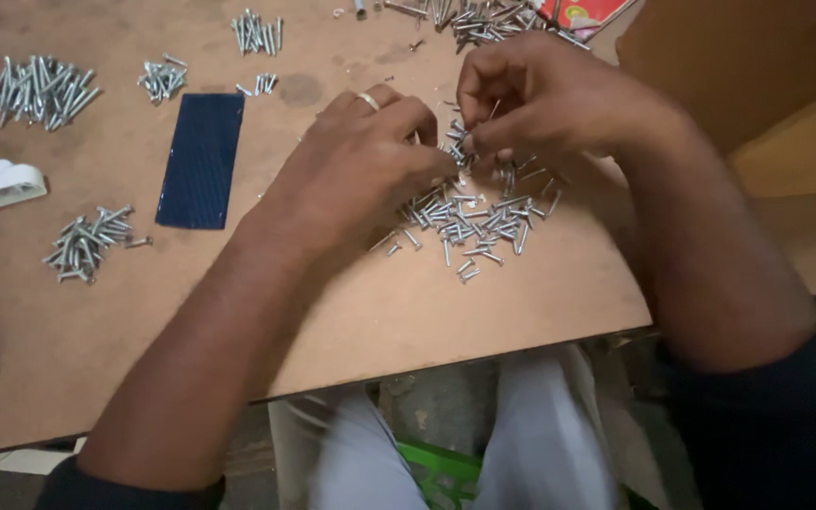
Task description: The person sorts small metal fasteners on a workbench by hand, picking up individual pieces and placing them into separate piles. The hands repeatedly pick, inspect, and place the fasteners without using tools.
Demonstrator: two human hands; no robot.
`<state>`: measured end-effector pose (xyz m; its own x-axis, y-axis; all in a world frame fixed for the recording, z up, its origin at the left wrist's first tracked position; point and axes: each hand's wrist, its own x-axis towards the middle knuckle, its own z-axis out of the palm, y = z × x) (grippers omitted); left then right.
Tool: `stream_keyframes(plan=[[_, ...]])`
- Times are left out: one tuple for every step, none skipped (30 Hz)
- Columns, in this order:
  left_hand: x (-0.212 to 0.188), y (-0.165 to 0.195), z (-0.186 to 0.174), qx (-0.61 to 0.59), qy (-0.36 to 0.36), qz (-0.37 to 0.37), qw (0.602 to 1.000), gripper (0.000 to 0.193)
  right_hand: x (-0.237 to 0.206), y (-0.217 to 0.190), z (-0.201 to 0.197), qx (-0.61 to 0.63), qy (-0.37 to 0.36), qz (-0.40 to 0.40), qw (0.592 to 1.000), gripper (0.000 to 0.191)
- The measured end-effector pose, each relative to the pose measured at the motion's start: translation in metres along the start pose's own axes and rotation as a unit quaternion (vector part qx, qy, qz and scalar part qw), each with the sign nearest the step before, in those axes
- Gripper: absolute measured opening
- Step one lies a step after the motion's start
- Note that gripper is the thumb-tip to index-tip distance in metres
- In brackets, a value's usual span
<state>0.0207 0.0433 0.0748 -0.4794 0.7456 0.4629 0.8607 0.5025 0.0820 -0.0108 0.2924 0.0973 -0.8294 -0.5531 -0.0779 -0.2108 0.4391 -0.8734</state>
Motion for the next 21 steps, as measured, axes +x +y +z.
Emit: stream_keyframes(plan=[[0.0, 0.0, 0.0, 0.011, -0.006, -0.005, 1.0, 0.034, 0.001, 0.0, 0.001, 0.0, 0.007, 0.003, 1.0, 0.014], [0.0, 0.001, 0.0, 0.023, -0.012, -0.01, 1.0, 0.032, 0.001, 0.0, 0.001, 0.001, 0.014, 0.006, 1.0, 0.013], [-0.001, 0.0, 0.0, 0.023, -0.012, -0.005, 1.0, 0.034, 0.001, 0.001, 0.001, 0.001, 0.022, 0.008, 1.0, 0.012], [-0.001, 0.0, 0.001, 0.023, -0.011, 0.0, 1.0, 0.037, 0.001, 0.001, 0.0, -0.002, 0.03, 0.001, 1.0, 0.012], [-0.001, -0.001, 0.002, 0.023, -0.01, 0.004, 1.0, 0.04, 0.001, 0.002, -0.001, -0.006, 0.037, -0.006, 0.999, 0.013], [-0.001, -0.001, 0.003, 0.04, 0.0, 0.014, 0.999, 0.036, 0.001, 0.003, -0.002, -0.01, 0.045, -0.012, 0.999, 0.013], [-0.002, -0.001, 0.004, 0.056, 0.011, 0.023, 0.998, 0.033, 0.001, 0.004, -0.003, 0.003, 0.044, -0.012, 0.999, 0.014], [-0.002, -0.001, 0.005, 0.072, 0.022, 0.029, 0.997, 0.029, 0.001, 0.006, -0.005, 0.015, 0.042, -0.012, 0.999, 0.014], [-0.002, -0.001, 0.005, 0.072, 0.028, 0.032, 0.996, 0.033, 0.001, 0.007, -0.006, 0.027, 0.039, -0.012, 0.999, 0.014], [-0.002, -0.001, 0.006, 0.074, 0.033, 0.036, 0.996, 0.036, 0.002, 0.009, -0.007, 0.033, 0.037, -0.014, 0.999, 0.015], [-0.001, 0.0, 0.006, 0.076, 0.038, 0.039, 0.996, 0.039, 0.003, 0.01, -0.008, 0.039, 0.035, -0.018, 0.998, 0.015], [-0.001, 0.0, 0.005, 0.079, 0.045, 0.034, 0.995, 0.041, 0.004, 0.011, -0.009, 0.047, 0.034, -0.021, 0.998, 0.016], [-0.001, 0.0, 0.004, 0.082, 0.052, 0.031, 0.995, 0.043, 0.003, 0.012, -0.009, 0.053, 0.037, -0.019, 0.998, 0.015], [-0.001, 0.0, 0.003, 0.086, 0.058, 0.029, 0.994, 0.046, 0.003, 0.012, -0.009, 0.058, 0.041, -0.018, 0.997, 0.015], [0.0, -0.001, 0.001, 0.093, 0.05, 0.024, 0.994, 0.049, 0.004, 0.012, -0.009, 0.064, 0.045, -0.016, 0.997, 0.015], [0.0, -0.002, -0.001, 0.1, 0.042, 0.019, 0.994, 0.053, 0.004, 0.013, -0.008, 0.076, 0.045, -0.025, 0.996, 0.014], [0.0, -0.003, -0.003, 0.105, 0.033, 0.015, 0.994, 0.057, 0.003, 0.013, -0.008, 0.088, 0.044, -0.032, 0.995, 0.013], [0.0, -0.004, -0.004, 0.108, 0.038, 0.03, 0.993, 0.055, 0.003, 0.013, -0.007, 0.1, 0.044, -0.039, 0.993, 0.012], [-0.001, -0.005, -0.004, 0.111, 0.043, 0.046, 0.992, 0.053, 0.003, 0.012, -0.006, 0.103, 0.04, -0.043, 0.993, 0.012], [-0.002, -0.007, -0.004, 0.115, 0.048, 0.061, 0.99, 0.053, 0.003, 0.012, -0.006, 0.107, 0.035, -0.047, 0.993, 0.012], [0.0, -0.007, -0.002, 0.091, 0.075, 0.055, 0.992, 0.039, 0.003, 0.012, -0.006, 0.111, 0.029, -0.051, 0.992, 0.012]])
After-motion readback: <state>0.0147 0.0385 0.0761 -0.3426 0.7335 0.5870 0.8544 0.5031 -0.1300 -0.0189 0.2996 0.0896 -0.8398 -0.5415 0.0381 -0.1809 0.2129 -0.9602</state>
